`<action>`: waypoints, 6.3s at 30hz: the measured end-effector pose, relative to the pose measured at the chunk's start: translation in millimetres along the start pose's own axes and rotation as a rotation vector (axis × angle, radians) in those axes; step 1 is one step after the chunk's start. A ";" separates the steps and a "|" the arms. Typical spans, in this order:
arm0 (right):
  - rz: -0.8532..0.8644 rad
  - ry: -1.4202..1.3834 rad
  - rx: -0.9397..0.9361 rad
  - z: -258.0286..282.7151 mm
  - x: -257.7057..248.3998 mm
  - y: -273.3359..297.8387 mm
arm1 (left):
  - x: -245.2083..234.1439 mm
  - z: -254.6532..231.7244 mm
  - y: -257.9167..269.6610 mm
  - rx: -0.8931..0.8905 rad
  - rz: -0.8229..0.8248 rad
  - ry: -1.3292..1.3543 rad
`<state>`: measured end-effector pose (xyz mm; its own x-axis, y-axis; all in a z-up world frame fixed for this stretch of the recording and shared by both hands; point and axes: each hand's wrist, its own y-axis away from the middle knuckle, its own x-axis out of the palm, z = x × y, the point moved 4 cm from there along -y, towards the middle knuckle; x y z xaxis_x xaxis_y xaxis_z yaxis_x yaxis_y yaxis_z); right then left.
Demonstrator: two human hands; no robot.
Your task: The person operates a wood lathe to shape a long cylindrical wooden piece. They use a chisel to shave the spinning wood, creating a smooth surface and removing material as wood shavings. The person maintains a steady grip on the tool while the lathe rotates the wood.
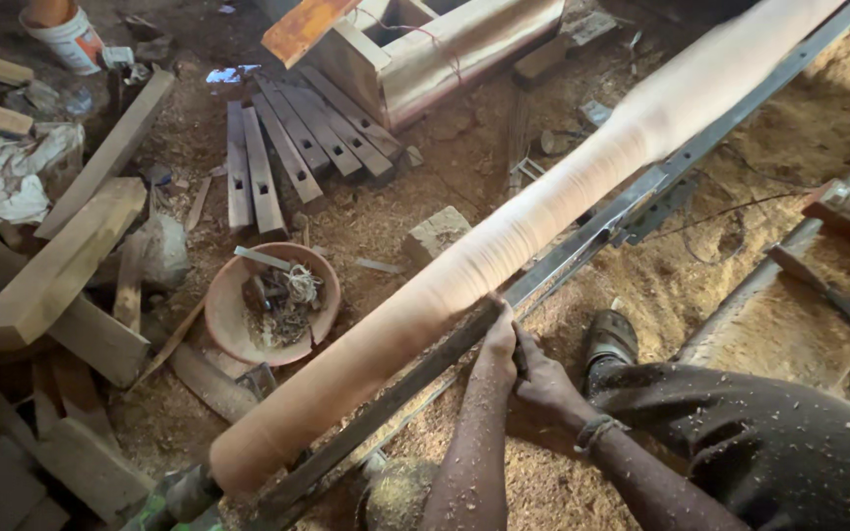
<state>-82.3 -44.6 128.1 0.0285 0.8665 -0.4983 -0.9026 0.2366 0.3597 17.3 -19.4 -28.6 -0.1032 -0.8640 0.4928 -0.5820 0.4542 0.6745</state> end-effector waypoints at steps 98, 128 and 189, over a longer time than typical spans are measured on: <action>0.124 0.100 0.055 31.0 36.8 37.2 | -50.6 -6.6 62.5 0.143 -0.127 0.078; 0.048 0.145 -0.032 35.6 25.1 33.3 | -38.1 -7.7 48.9 0.135 -0.049 0.076; -0.034 -0.027 -0.036 25.1 0.3 18.5 | -1.3 -2.4 11.3 0.040 0.042 0.052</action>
<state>-88.1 -29.0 154.4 0.0708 0.8699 -0.4881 -0.9158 0.2506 0.3139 12.8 -12.6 -20.4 -0.0865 -0.8317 0.5485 -0.6101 0.4795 0.6308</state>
